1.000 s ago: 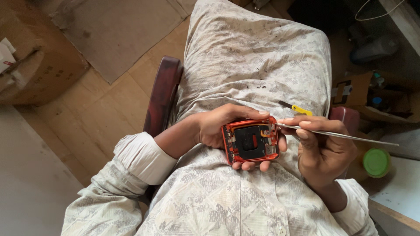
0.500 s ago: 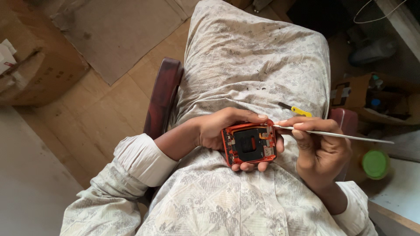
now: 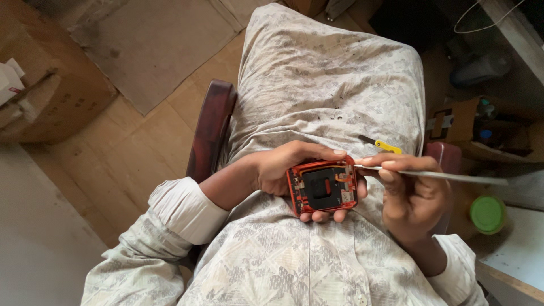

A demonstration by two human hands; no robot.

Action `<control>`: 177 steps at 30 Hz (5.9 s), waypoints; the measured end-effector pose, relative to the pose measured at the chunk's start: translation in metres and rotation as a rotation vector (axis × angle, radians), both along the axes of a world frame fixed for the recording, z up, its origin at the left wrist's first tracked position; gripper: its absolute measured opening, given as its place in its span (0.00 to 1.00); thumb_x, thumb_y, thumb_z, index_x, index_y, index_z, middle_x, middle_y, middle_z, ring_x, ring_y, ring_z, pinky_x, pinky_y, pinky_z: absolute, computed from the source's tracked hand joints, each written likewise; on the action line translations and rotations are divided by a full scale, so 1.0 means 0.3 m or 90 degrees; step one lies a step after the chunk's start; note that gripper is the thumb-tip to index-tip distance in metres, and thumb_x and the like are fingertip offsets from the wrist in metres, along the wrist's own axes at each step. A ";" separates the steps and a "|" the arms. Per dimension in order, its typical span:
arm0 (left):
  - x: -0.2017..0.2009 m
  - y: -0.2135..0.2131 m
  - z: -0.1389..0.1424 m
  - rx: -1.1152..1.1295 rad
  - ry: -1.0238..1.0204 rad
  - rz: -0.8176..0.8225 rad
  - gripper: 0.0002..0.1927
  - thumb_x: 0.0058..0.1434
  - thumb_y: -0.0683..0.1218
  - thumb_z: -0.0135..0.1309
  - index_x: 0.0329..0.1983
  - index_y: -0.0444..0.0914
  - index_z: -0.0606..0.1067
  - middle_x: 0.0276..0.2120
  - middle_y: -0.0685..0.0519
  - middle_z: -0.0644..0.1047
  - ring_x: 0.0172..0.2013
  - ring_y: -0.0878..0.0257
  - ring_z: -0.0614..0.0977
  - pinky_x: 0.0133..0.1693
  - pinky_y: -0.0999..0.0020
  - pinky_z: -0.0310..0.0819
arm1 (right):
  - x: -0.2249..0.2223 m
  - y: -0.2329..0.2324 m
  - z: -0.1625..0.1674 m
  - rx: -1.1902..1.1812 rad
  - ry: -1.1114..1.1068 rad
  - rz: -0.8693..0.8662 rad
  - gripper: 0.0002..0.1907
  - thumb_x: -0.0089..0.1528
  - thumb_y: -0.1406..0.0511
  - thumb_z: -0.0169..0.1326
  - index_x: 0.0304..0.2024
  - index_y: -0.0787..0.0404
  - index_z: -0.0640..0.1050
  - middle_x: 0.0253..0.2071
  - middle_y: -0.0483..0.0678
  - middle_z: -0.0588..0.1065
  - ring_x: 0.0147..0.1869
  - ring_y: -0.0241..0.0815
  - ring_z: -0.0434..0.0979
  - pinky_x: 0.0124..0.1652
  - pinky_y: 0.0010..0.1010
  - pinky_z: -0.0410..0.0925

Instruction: The person holds a small orange electronic device on their lap and uses a metal tool to probe and adjust internal components. They repeatedly insert the tool into the device, manipulate parts, and occasionally pause to inspect the interior.

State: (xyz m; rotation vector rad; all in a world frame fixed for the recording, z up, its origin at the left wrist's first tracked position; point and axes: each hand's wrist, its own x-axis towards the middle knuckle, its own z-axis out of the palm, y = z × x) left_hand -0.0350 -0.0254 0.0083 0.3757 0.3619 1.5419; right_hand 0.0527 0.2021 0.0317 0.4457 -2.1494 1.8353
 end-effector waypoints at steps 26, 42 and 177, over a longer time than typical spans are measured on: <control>0.020 -0.005 0.037 -0.114 0.040 0.067 0.32 0.77 0.62 0.33 0.65 0.33 0.70 0.41 0.39 0.81 0.31 0.56 0.83 0.31 0.65 0.81 | 0.012 -0.005 0.018 0.190 0.050 -0.015 0.06 0.73 0.72 0.48 0.50 0.68 0.66 0.48 0.62 0.80 0.47 0.41 0.84 0.45 0.22 0.77; 0.014 -0.016 0.047 -0.068 0.037 0.061 0.31 0.78 0.61 0.32 0.64 0.32 0.69 0.41 0.39 0.80 0.31 0.57 0.82 0.31 0.66 0.79 | -0.017 0.007 0.024 0.054 0.006 0.015 0.06 0.74 0.69 0.52 0.49 0.65 0.69 0.42 0.61 0.81 0.49 0.45 0.86 0.49 0.27 0.79; -0.115 -0.070 0.019 -0.205 0.030 0.023 0.31 0.66 0.55 0.39 0.55 0.23 0.73 0.43 0.30 0.81 0.35 0.44 0.86 0.31 0.56 0.84 | -0.108 0.088 0.118 0.691 0.312 -0.030 0.09 0.62 0.70 0.64 0.46 0.57 0.85 0.32 0.44 0.78 0.32 0.42 0.75 0.31 0.34 0.66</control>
